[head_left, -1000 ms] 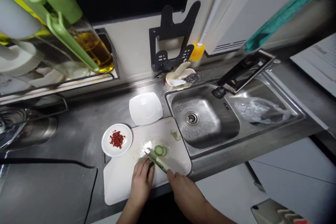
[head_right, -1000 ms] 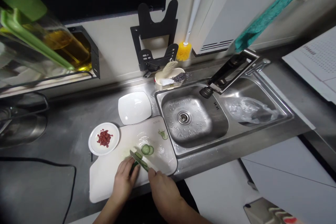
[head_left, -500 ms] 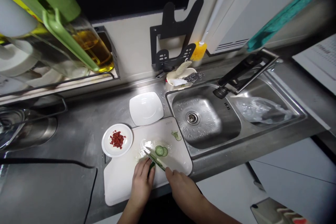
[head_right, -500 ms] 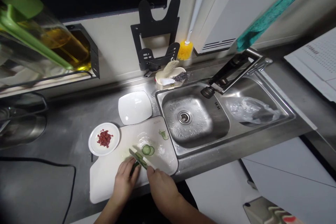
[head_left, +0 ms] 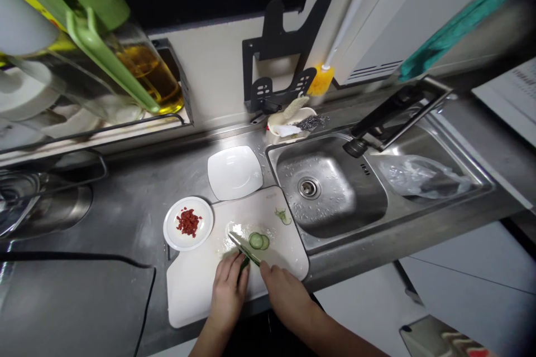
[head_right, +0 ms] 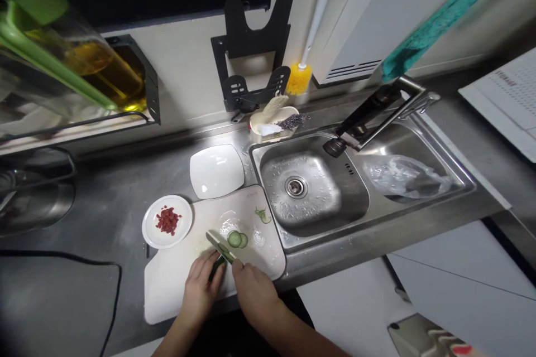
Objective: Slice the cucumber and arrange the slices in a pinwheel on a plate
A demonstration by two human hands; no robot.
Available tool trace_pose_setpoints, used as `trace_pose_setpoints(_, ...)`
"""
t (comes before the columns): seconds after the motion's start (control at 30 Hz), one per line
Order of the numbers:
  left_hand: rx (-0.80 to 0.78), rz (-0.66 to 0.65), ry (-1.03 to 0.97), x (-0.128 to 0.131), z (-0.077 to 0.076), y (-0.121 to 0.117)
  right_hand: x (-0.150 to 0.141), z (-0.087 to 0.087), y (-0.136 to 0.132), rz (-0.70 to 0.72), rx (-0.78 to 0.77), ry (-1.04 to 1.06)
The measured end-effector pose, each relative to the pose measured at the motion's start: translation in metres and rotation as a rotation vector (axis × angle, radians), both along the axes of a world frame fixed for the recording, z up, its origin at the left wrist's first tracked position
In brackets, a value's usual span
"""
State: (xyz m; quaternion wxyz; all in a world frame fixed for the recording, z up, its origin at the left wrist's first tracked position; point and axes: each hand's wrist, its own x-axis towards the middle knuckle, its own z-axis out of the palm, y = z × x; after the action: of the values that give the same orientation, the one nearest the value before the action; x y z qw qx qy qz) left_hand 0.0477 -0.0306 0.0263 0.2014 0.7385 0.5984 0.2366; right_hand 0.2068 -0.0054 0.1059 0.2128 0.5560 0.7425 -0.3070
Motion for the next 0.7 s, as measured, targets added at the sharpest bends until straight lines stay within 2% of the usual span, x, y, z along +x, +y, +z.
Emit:
trace_pose_setpoints(0.33,0.007,0.001,0.006,0.0,-0.002,-0.001,-0.007,-0.02,-0.001,-0.044,0.053,0.012)
trace_pose_setpoints(0.57,-0.012,0.003,-0.004,-0.001,0.0,-0.001,0.002,-0.024,-0.004,-0.067,0.058,0.035)
trace_pose_setpoints(0.7,-0.067,-0.005,0.008,-0.001,0.002,-0.001,0.01,-0.019,-0.005,-0.07,0.104,0.025)
